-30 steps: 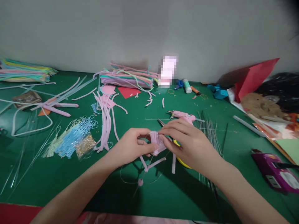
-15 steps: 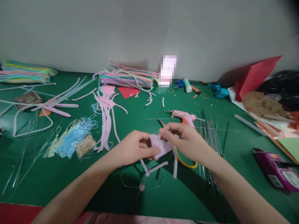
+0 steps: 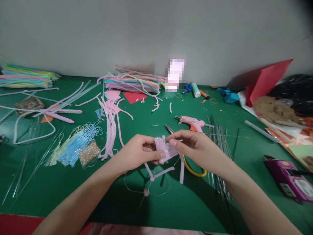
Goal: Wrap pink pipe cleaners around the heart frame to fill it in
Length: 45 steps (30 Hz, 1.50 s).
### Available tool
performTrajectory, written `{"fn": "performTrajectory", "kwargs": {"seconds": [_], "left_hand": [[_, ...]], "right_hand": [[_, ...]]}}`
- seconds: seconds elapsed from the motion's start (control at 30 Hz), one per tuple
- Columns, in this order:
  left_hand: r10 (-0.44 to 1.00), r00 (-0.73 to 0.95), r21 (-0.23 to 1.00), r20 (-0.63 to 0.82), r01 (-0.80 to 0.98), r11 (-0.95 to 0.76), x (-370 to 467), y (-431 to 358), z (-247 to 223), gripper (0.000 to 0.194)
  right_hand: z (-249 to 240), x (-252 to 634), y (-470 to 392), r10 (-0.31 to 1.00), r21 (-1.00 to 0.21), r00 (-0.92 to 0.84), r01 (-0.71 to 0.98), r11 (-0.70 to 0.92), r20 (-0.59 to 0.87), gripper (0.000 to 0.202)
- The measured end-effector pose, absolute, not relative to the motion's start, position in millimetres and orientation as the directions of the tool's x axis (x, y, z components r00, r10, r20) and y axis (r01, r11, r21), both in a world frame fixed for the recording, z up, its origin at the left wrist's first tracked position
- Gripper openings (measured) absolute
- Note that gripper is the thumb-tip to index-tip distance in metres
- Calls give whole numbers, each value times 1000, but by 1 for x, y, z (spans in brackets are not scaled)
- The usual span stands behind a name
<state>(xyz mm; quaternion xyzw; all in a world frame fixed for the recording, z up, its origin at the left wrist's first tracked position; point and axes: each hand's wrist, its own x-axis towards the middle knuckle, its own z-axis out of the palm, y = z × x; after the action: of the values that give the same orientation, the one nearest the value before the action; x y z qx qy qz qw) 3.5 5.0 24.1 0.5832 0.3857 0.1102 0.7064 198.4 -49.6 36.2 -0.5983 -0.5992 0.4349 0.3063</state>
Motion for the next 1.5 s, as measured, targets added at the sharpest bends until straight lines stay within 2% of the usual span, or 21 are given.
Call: {"fn": "performTrajectory", "kwargs": {"seconds": [0.13, 0.3, 0.47, 0.57, 0.67, 0.8, 1.23, 1.37, 1.5], "left_hand": [[606, 671, 900, -427, 251, 356, 4, 5, 25, 15], [602, 655, 882, -457, 246, 403, 6, 4, 26, 13], [600, 644, 876, -475, 278, 394, 6, 4, 25, 19], [581, 672, 883, -459, 272, 383, 7, 3, 25, 26], [567, 692, 889, -446, 272, 367, 8, 3, 25, 31], [569, 699, 898, -433, 278, 342, 8, 3, 23, 30], [588, 668, 889, -457, 318, 329, 9, 2, 29, 8], [589, 663, 887, -462, 338, 315, 10, 2, 29, 6], [586, 669, 889, -457, 362, 280, 10, 2, 29, 8]], "right_hand": [[28, 203, -52, 958, -889, -148, 429, -163, -247, 21], [20, 201, -51, 940, -909, -185, 362, -205, -285, 18], [23, 199, -48, 915, -909, -214, 321, -265, -342, 22], [30, 201, -48, 898, -892, -232, 355, -279, -373, 23], [36, 204, -48, 909, -893, -243, 386, -230, -339, 20], [37, 205, -47, 950, -923, -185, 342, -178, -252, 20], [34, 191, -49, 966, -911, -125, 377, -167, -228, 7], [37, 190, -49, 969, -878, -141, 464, -118, -205, 9], [36, 192, -47, 975, -887, -132, 450, -101, -178, 15]]}}
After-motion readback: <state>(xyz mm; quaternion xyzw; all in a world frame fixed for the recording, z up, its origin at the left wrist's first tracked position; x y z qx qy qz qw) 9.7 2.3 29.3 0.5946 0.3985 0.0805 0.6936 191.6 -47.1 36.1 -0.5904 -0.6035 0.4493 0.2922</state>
